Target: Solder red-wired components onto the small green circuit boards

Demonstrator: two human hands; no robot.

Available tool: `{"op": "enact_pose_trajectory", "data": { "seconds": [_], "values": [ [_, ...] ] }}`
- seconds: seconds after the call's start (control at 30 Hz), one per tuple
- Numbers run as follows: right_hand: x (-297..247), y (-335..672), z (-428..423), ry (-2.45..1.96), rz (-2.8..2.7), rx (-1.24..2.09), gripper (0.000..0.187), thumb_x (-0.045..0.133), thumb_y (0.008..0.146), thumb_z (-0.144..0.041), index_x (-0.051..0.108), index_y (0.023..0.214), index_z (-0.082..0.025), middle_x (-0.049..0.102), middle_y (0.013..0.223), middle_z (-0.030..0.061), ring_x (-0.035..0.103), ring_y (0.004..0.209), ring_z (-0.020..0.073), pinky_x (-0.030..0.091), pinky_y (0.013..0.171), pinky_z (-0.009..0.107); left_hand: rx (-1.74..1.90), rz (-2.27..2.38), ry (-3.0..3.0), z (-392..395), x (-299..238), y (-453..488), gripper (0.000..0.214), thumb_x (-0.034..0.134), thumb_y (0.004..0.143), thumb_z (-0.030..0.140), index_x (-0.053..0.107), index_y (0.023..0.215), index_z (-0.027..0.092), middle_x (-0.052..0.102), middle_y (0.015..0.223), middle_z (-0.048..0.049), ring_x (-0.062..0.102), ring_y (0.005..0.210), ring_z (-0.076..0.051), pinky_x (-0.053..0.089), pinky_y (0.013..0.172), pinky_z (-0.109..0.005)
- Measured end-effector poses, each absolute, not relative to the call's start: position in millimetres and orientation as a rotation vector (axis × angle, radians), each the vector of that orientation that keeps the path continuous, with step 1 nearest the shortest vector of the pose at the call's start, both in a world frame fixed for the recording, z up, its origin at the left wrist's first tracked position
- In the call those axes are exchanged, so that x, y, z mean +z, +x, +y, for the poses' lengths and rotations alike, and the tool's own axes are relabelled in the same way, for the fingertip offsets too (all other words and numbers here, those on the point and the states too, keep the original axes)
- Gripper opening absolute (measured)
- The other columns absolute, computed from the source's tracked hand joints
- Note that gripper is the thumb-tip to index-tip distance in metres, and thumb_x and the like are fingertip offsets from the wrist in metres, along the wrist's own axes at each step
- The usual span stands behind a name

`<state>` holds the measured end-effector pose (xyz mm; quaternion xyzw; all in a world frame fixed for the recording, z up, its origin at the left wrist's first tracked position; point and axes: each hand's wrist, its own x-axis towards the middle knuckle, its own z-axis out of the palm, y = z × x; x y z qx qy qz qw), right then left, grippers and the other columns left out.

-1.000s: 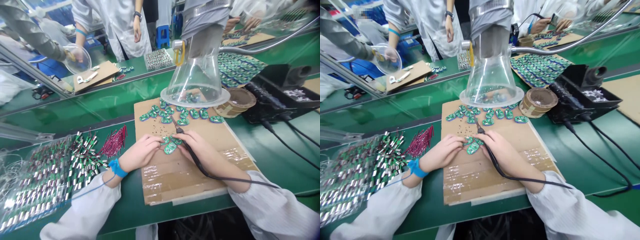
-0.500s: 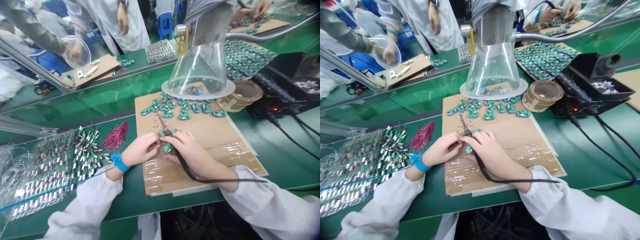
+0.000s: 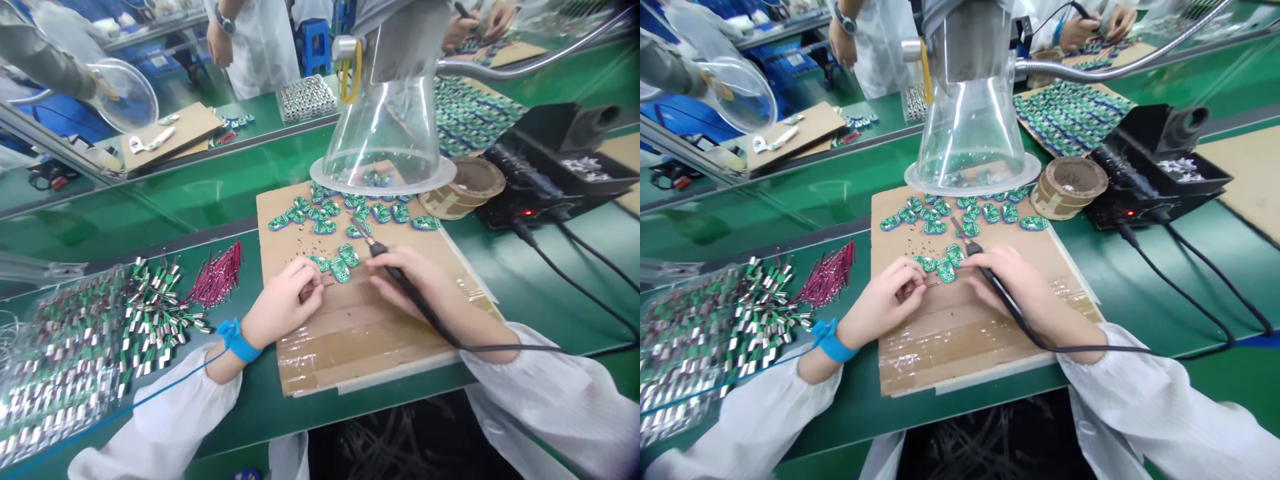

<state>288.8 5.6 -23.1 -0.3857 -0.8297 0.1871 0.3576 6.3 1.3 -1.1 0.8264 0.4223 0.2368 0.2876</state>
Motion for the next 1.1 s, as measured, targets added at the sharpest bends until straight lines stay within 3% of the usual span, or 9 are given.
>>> {"op": "enact_pose_trajectory", "data": {
  "seconds": [0.07, 0.23, 0.43, 0.53, 0.8, 1.1],
  "values": [
    [-18, 297, 0, -1.085, -1.966, 0.553, 0.028, 0.066, 0.094, -0.017, 0.062, 0.119, -0.029, 0.073, 0.098, 0.0042, 0.074, 0.089, 0.0221, 0.06, 0.083, 0.04, 0.701, 1.125, 2.147, 3, -3, 10, 0.013, 0.056, 0.093, 0.01, 0.05, 0.085, 0.019, 0.06, 0.112, -0.0039, 0.05, 0.068, -0.008, 0.046, 0.067, -0.026],
    [-6, 289, -7, -0.981, -1.637, 0.812, 0.04, 0.065, 0.097, -0.018, 0.049, 0.131, -0.029, 0.076, 0.091, 0.0017, 0.078, 0.083, 0.0201, 0.063, 0.079, 0.037, 0.697, 1.126, 2.125, 8, -7, 16, 0.016, 0.059, 0.088, 0.007, 0.05, 0.083, 0.018, 0.061, 0.122, -0.0034, 0.05, 0.065, -0.006, 0.046, 0.064, -0.025],
    [-15, 284, -6, -1.066, -1.432, 0.774, 0.008, 0.068, 0.097, -0.028, 0.064, 0.103, -0.026, 0.072, 0.075, -0.0006, 0.069, 0.06, 0.0147, 0.057, 0.056, 0.029, 0.666, 1.091, 2.132, 10, -4, 16, 0.016, 0.06, 0.087, 0.006, 0.051, 0.083, 0.019, 0.064, 0.129, -0.0023, 0.049, 0.065, -0.006, 0.045, 0.062, -0.026],
    [-24, 290, -5, -1.038, -1.34, 0.834, 0.009, 0.068, 0.096, -0.033, 0.064, 0.095, -0.025, 0.065, 0.069, -0.0014, 0.06, 0.052, 0.0137, 0.048, 0.047, 0.029, 0.64, 1.1, 2.122, 11, -5, 16, 0.016, 0.059, 0.088, 0.006, 0.051, 0.084, 0.019, 0.065, 0.131, -0.0014, 0.049, 0.064, -0.006, 0.044, 0.062, -0.026],
    [-24, 298, -9, -1.054, -1.566, 0.924, 0.009, 0.068, 0.095, -0.035, 0.064, 0.097, -0.027, 0.063, 0.074, 0.0022, 0.058, 0.059, 0.0183, 0.045, 0.053, 0.036, 0.613, 1.152, 2.092, 11, -6, 16, 0.016, 0.059, 0.086, 0.005, 0.051, 0.082, 0.018, 0.068, 0.128, -0.0025, 0.049, 0.061, -0.006, 0.044, 0.06, -0.025],
    [-21, 297, -10, -1.055, -1.696, 0.871, 0.008, 0.069, 0.094, -0.031, 0.062, 0.099, -0.028, 0.064, 0.073, 0.0013, 0.06, 0.06, 0.0184, 0.045, 0.053, 0.035, 0.622, 1.17, 2.095, 12, -6, 18, 0.017, 0.058, 0.088, 0.005, 0.05, 0.082, 0.018, 0.069, 0.127, -0.0031, 0.049, 0.061, -0.006, 0.045, 0.062, -0.025]
  ]
}}
